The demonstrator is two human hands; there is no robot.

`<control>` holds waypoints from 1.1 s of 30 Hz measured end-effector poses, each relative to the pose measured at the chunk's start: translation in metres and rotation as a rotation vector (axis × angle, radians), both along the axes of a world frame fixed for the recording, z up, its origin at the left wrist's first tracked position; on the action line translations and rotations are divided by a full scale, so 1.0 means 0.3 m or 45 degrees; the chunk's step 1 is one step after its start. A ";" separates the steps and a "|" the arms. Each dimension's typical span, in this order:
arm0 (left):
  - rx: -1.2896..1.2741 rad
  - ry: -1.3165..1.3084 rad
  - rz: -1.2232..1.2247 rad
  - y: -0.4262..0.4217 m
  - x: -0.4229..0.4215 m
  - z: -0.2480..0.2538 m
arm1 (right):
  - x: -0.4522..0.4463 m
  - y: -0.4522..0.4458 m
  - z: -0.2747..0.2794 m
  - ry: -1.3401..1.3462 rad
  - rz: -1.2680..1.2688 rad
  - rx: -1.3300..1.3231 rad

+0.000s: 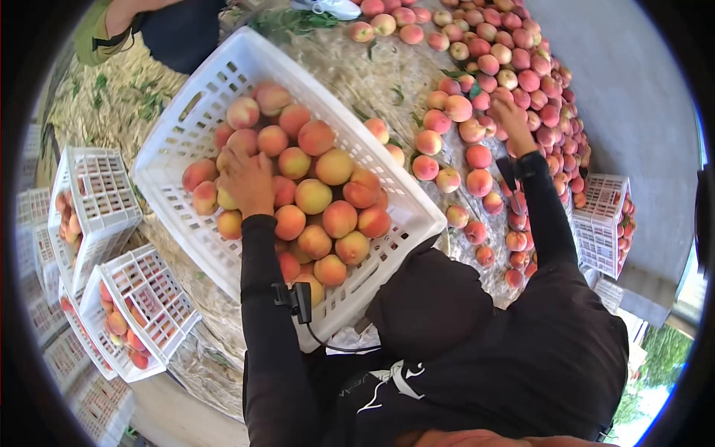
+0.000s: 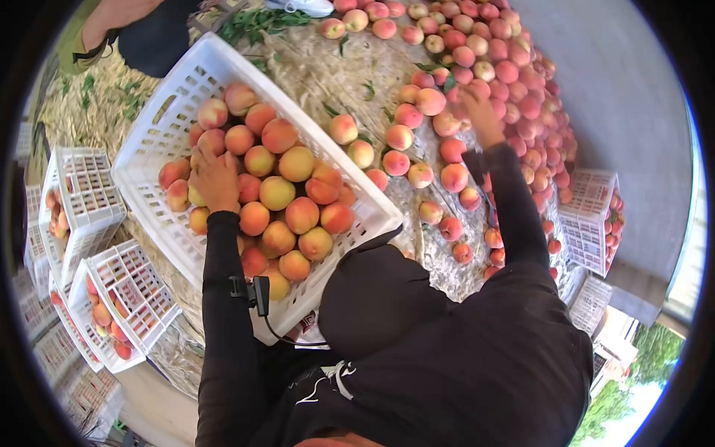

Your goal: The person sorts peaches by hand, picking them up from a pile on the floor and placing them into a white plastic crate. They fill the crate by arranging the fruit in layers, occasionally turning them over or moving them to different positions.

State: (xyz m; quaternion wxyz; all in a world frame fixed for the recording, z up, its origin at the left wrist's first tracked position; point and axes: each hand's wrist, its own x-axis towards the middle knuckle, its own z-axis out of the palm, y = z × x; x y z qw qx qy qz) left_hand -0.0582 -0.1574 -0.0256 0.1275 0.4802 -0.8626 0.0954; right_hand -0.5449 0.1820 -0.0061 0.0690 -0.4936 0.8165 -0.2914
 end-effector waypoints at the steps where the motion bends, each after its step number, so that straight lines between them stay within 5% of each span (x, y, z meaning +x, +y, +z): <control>1: 0.018 0.008 -0.007 0.002 0.001 0.011 | 0.040 0.071 -0.038 -0.412 -0.322 0.084; 2: 0.036 0.013 -0.014 0.005 0.000 0.024 | 0.115 0.143 -0.058 -0.831 -0.642 0.164; 7: 0.074 -0.047 -0.037 0.005 -0.004 0.040 | 0.291 0.103 -0.291 -0.931 -0.716 0.086; 9: 0.085 -0.054 -0.052 0.007 -0.006 0.043 | 0.286 0.015 -0.347 -0.099 -0.668 -0.172; 13: 0.119 -0.078 -0.047 0.001 -0.005 0.050 | 0.203 -0.169 -0.314 0.170 -0.658 -0.040; 16: 0.057 -0.070 -0.086 0.001 -0.002 0.047 | 0.162 -0.247 -0.349 -0.049 -0.810 0.084; 18: 0.000 -0.057 -0.137 0.002 0.000 0.042 | 0.151 -0.278 -0.300 -1.107 -1.029 -0.338; 20: 0.078 -0.090 -0.088 -0.001 0.002 0.040 | 0.141 -0.227 -0.339 -1.379 -1.003 -0.457; 22: 0.093 -0.102 -0.073 0.002 -0.007 0.051 | 0.148 -0.195 -0.465 -0.923 -0.951 -0.549; 23: 0.112 -0.105 -0.059 0.006 -0.009 0.059 | 0.169 -0.178 -0.501 -0.722 -0.911 -0.264; 26: 0.096 -0.093 -0.093 0.004 -0.003 0.056 | 0.293 -0.226 -0.480 -0.501 -0.715 0.109; 33: 0.348 0.136 0.043 0.020 -0.044 0.131 | 0.205 -0.251 -0.608 -0.153 -0.512 0.317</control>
